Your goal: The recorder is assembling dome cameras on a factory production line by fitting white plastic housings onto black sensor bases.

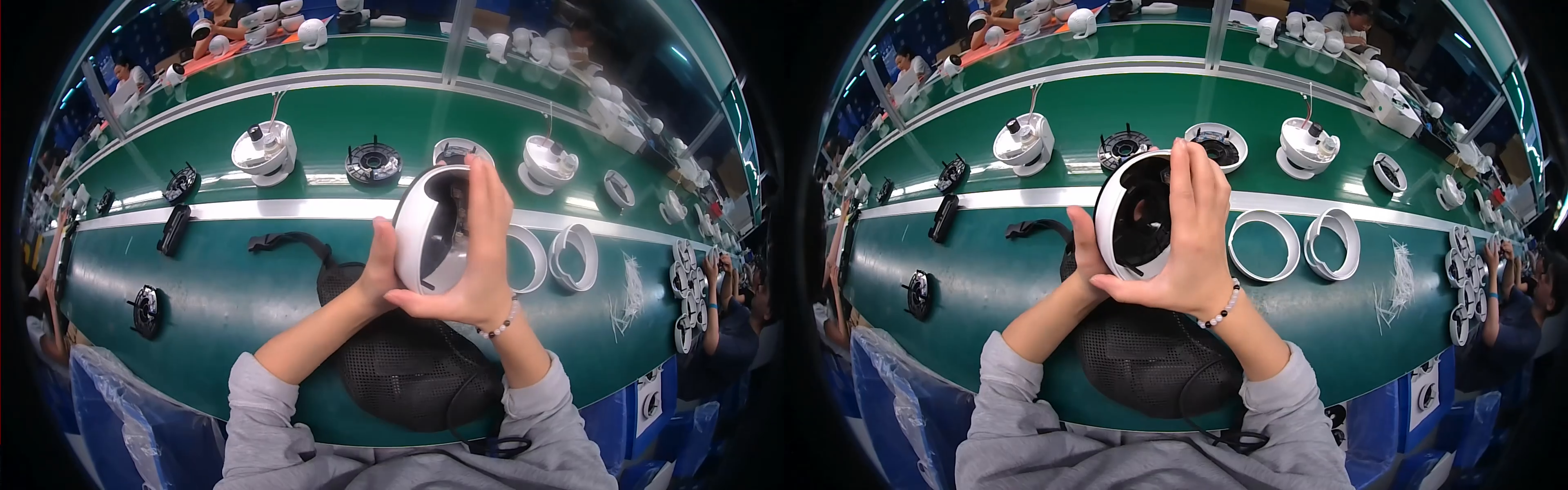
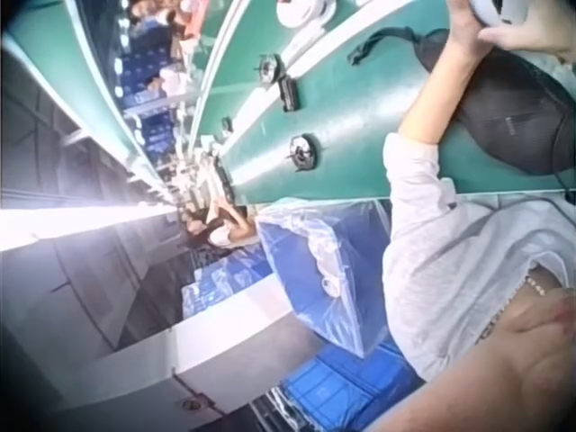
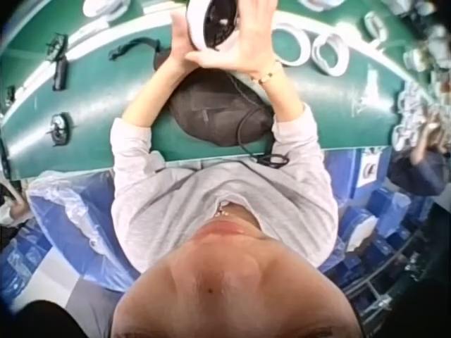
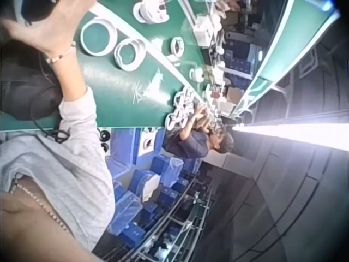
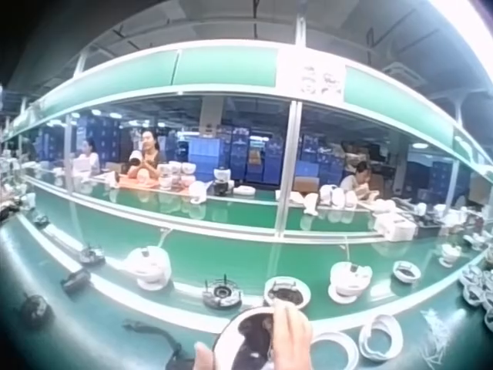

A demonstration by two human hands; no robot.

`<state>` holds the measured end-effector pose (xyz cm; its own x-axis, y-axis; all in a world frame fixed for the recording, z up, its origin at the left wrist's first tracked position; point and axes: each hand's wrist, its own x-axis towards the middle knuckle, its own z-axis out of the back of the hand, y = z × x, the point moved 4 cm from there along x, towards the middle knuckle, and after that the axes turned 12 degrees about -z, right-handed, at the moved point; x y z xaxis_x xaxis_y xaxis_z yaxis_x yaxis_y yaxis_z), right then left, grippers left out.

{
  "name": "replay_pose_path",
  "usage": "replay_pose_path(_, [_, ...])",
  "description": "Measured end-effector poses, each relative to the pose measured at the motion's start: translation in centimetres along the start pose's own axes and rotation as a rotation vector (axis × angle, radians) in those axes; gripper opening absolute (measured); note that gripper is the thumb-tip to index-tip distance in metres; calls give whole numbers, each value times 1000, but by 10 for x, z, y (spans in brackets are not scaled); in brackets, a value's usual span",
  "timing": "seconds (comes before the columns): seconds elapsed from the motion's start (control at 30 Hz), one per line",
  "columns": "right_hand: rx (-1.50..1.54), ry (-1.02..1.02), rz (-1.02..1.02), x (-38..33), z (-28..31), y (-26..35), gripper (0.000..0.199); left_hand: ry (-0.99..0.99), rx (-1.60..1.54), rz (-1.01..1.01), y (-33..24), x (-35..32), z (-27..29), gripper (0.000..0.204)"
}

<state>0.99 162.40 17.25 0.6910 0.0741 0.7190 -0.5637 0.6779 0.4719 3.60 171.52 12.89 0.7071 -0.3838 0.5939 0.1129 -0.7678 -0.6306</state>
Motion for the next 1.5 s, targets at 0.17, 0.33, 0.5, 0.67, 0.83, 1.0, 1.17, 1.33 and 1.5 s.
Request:
replay_pose_path(0.17, [-106,-32,2,-2,-15,6,112,-128,-351,54,-5,6,17,71])
replay_pose_path(0.33, [-239,-63,-54,2,-30,16,105,-368,-255,126,-9,5,30,66])
replay_pose_path(0.5, [-252,-36,-162,11,-42,18,101,-430,-280,110,-10,2,36,66])
replay_pose_path(0.67, [-231,-34,-208,14,-53,20,102,-465,-255,82,-15,0,44,68])
replay_pose_path(0.83, [-205,-6,-257,13,-64,25,105,-368,-247,30,-20,-11,59,61])
replay_pose_path(1.0, [-168,-114,-184,2,-81,32,112,20,-340,-33,-35,-22,75,58])
replay_pose_path(1.17, [-301,-131,-174,8,-87,34,111,-35,-178,45,-46,-17,77,58])
replay_pose_path(1.33, [-287,-75,-198,10,-96,35,108,-75,-112,79,-51,-20,93,54])
replay_pose_path(1.5, [130,-72,-291,31,-97,23,68,-179,-211,143,-83,-18,108,57])
